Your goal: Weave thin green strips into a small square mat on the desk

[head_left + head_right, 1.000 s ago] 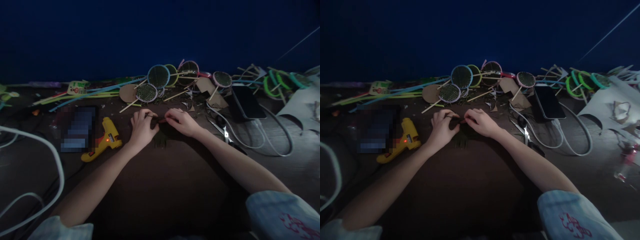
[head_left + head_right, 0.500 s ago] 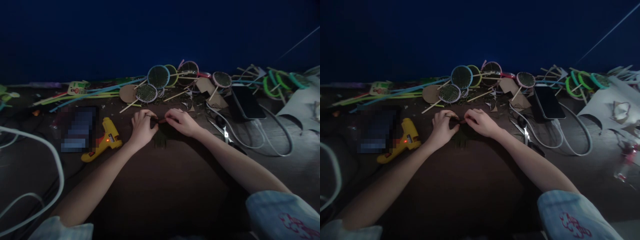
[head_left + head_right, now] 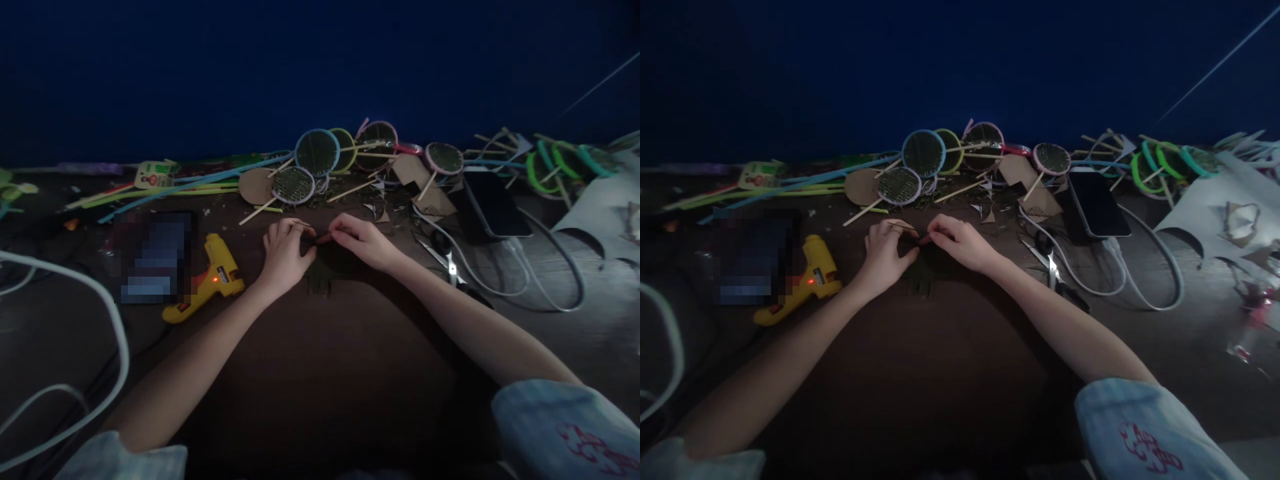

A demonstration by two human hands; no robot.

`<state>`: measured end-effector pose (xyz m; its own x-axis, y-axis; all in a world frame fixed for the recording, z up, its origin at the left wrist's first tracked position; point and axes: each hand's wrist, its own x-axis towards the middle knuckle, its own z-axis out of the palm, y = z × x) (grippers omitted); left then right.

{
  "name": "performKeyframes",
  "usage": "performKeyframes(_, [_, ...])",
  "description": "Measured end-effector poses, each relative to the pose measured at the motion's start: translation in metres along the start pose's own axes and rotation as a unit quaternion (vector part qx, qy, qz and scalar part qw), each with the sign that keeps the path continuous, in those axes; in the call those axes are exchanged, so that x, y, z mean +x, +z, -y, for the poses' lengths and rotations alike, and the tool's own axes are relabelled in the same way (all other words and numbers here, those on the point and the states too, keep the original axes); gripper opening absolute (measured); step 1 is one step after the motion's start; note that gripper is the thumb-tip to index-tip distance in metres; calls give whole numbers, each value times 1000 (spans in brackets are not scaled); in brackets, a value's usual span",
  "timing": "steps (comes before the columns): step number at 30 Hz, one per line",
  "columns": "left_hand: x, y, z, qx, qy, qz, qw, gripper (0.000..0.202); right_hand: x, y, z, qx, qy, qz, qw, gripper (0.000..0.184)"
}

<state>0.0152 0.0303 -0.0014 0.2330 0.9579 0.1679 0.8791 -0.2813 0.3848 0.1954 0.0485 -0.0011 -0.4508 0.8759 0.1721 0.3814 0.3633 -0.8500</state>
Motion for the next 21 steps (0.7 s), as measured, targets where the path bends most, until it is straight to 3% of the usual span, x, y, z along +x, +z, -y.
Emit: performKeyframes(21, [1,2,2,-39,-7,6,999,16,-1,-2,9,-58,-49,-9,997,10])
